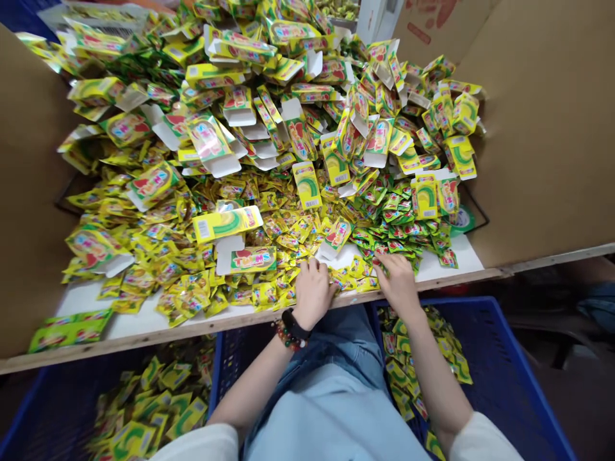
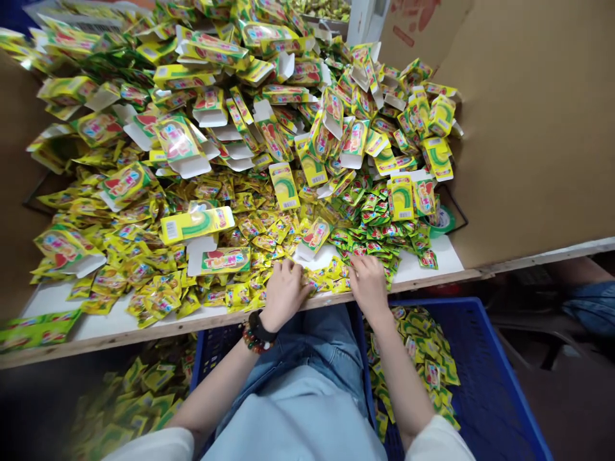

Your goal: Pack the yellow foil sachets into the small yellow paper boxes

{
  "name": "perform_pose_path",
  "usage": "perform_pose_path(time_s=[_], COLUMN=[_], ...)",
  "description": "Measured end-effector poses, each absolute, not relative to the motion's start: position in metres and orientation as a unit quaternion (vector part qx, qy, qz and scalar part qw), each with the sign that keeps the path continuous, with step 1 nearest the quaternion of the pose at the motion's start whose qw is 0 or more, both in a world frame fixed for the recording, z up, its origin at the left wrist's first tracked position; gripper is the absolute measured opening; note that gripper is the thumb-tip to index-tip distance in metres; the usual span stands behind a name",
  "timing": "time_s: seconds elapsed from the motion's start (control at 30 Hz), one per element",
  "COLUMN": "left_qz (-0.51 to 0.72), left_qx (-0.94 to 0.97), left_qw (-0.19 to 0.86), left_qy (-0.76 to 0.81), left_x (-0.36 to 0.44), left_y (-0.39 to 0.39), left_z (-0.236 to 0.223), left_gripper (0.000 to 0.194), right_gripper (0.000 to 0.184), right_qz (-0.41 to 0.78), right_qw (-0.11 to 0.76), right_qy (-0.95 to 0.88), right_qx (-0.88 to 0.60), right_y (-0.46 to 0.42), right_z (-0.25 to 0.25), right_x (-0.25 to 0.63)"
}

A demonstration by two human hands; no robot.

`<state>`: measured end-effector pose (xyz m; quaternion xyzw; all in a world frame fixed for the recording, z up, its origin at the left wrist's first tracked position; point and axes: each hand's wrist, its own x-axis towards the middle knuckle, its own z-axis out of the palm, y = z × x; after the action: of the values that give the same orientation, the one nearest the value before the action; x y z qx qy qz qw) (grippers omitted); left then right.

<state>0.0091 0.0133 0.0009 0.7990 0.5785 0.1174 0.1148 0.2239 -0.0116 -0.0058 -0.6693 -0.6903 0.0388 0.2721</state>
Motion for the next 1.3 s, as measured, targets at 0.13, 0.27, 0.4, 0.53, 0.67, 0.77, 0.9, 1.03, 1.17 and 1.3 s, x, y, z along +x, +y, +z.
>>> perform_pose_path(time_s=[0.13, 0.27, 0.4, 0.53, 0.67, 0.77, 0.9, 1.03, 1.17, 1.3], left_qz=[0.175, 0.296, 0.384, 0.406, 0.440, 0.464, 0.473, 0.476, 0.457, 0.360], left_qx=[0.776, 0.676, 0.564, 0.522, 0.466, 0.427, 0.378, 0.385, 0.467, 0.723], left_qw=[0.195, 0.329, 0.453, 0.512, 0.551, 0.583, 0.646, 0.651, 0.626, 0.429], left_qy=[0.574, 0.589, 0.574, 0.549, 0.534, 0.512, 0.465, 0.449, 0.426, 0.405], left_x=[0.005, -0.014, -0.017, -0.007, -0.004, -0.005, 0.003, 0.015, 0.016, 0.005], left_y=[0.016, 0.020, 0.022, 0.022, 0.021, 0.022, 0.021, 0.013, 0.006, 0.030], left_z=[-0.002, -0.005, -0.005, -0.004, -0.006, -0.005, 0.000, 0.003, 0.000, 0.007], left_gripper=[0.006, 0.006, 0.025, 0.037, 0.039, 0.040, 0.044, 0.049, 0.040, 0.039], right_gripper=[0.024, 0.019, 0.015, 0.006, 0.014, 0.023, 0.038, 0.036, 0.036, 0.027], right_qz=[-0.030, -0.031, -0.023, 0.057, 0.149, 0.307, 0.410, 0.426, 0.493, 0.498], right_qw=[0.227, 0.240, 0.264, 0.270, 0.380, 0.509, 0.546, 0.569, 0.566, 0.584], right_qy=[-0.699, -0.711, -0.691, -0.679, -0.611, -0.503, -0.435, -0.403, -0.400, -0.370], right_qx=[-0.678, -0.660, -0.672, -0.680, -0.679, -0.627, -0.586, -0.577, -0.526, -0.524], right_y=[0.056, 0.067, 0.058, 0.063, 0.060, 0.043, 0.020, 0.012, 0.005, -0.003], right_z=[-0.013, -0.016, -0.018, -0.017, -0.007, 0.001, 0.004, 0.007, 0.012, 0.007], right_x=[0.199, 0.201, 0.201, 0.196, 0.195, 0.190, 0.169, 0.154, 0.156, 0.174])
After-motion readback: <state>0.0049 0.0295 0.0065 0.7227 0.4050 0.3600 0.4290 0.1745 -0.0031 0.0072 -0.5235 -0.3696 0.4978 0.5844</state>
